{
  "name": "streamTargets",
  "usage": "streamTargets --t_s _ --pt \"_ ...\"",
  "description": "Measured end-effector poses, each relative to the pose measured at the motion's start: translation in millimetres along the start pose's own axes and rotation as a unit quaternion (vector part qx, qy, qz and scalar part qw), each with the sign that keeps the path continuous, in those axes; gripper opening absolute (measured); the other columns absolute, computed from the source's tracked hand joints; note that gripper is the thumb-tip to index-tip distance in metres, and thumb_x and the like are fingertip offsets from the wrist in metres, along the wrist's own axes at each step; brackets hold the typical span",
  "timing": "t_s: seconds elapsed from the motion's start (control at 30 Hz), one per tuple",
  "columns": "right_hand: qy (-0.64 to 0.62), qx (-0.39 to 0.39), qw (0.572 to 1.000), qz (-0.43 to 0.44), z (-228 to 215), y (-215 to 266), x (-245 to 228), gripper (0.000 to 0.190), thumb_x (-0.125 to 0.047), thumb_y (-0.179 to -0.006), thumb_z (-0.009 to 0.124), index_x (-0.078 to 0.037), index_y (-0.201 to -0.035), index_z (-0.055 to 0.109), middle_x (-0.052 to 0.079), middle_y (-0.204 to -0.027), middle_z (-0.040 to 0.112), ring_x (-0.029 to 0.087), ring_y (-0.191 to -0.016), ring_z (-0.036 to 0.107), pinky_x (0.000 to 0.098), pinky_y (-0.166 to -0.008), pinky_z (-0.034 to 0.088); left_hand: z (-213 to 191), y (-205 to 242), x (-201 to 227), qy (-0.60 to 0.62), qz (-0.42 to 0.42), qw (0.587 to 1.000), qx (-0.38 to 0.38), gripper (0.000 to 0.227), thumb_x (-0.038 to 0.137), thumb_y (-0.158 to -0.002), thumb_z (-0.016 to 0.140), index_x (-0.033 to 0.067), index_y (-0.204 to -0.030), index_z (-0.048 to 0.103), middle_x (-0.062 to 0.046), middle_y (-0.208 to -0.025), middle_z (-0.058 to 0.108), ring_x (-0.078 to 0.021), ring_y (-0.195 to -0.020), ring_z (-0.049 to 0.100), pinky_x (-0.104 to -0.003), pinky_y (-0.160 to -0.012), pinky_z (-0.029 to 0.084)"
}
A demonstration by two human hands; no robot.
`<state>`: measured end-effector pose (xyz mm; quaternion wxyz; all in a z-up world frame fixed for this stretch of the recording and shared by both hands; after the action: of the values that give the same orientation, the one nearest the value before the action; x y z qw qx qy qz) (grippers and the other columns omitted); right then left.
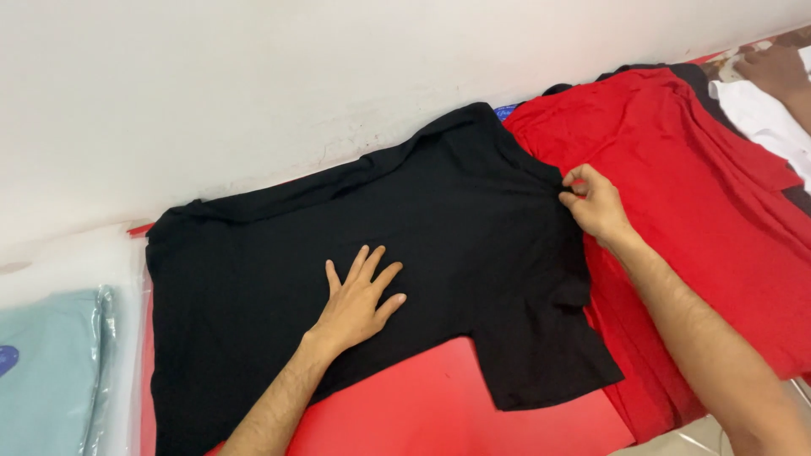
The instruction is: Folding a black t-shirt and placing it into a clear plastic bag for packaging.
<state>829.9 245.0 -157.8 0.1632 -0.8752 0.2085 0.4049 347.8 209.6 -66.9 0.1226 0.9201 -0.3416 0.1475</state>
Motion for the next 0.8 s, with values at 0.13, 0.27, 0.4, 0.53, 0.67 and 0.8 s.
streamTargets --t_s 0.13,0.27,0.4,0.53,0.67,0.8 --pt "0.050 -0.034 0.998 -0.004 -1 18 -24 0.024 -0.003 -0.089 0.073 -0.020 -0.105 0.080 0.010 -0.096 0.064 0.030 -0.099 0.065 0.0449 -0.086 0.054 -2 16 -2 -0.003 0.001 1.000 0.007 0.057 0.044 -0.105 0.050 0.0115 -0.152 0.043 -0.022 -0.164 0.026 -0.0444 -0.154 0.016 -0.088 -0.105 0.005" --pt "0.066 -0.053 0.996 0.010 -10 30 -54 0.033 -0.003 -0.088 0.074 -0.017 -0.117 0.080 0.021 -0.111 0.070 0.039 -0.112 0.065 0.0485 -0.092 0.054 1 43 -39 -0.055 -0.070 0.995 0.046 0.061 0.047 -0.105 0.048 0.0142 -0.156 0.037 -0.020 -0.166 0.023 -0.0438 -0.154 0.016 -0.087 -0.104 0.009" --pt "0.050 -0.095 0.993 0.058 -30 51 -86 0.044 0.002 -0.087 0.064 -0.013 -0.128 0.074 0.009 -0.120 0.074 0.019 -0.099 0.069 0.0297 -0.086 0.053 20 79 -77 -0.142 -0.178 0.967 0.115 0.063 0.053 -0.101 0.034 0.0189 -0.154 0.035 -0.010 -0.165 0.028 -0.0353 -0.154 0.022 -0.084 -0.102 0.025" --pt "0.029 -0.102 0.993 0.060 -28 52 -64 0.044 0.004 -0.089 0.062 -0.012 -0.128 0.073 0.009 -0.122 0.073 0.019 -0.099 0.069 0.0286 -0.085 0.052 22 101 -75 -0.132 -0.197 0.966 0.106 0.062 0.053 -0.101 0.035 0.0209 -0.154 0.036 -0.006 -0.166 0.027 -0.0296 -0.155 0.020 -0.084 -0.101 0.025" --pt "0.160 -0.061 0.982 -0.078 -22 46 -36 0.048 -0.007 -0.085 0.065 -0.015 -0.132 0.072 0.013 -0.132 0.070 0.031 -0.126 0.060 0.0373 -0.106 0.043 20 111 -63 -0.103 -0.196 0.970 0.098 0.064 0.055 -0.100 0.036 0.0193 -0.154 0.036 -0.009 -0.166 0.023 -0.0326 -0.155 0.017 -0.085 -0.102 0.022" --pt "0.093 -0.113 0.987 0.063 -48 108 -117 0.075 -0.020 -0.092 0.071 -0.014 -0.160 0.039 0.014 -0.134 0.059 0.032 -0.082 0.066 0.0471 -0.058 0.060 11 143 -38 -0.020 -0.091 0.993 0.074 0.071 0.049 -0.095 0.059 0.0156 -0.153 0.037 -0.009 -0.170 0.014 -0.0329 -0.157 0.007 -0.081 -0.108 0.011"
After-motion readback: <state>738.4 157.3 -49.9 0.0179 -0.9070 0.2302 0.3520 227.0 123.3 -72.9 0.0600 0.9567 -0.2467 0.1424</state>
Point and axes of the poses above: each hand's wrist, its own y-axis away from the middle knuckle, its own z-axis out of the palm, x = y × z, the point moved 2 cm from there along -y, towards the middle knuckle
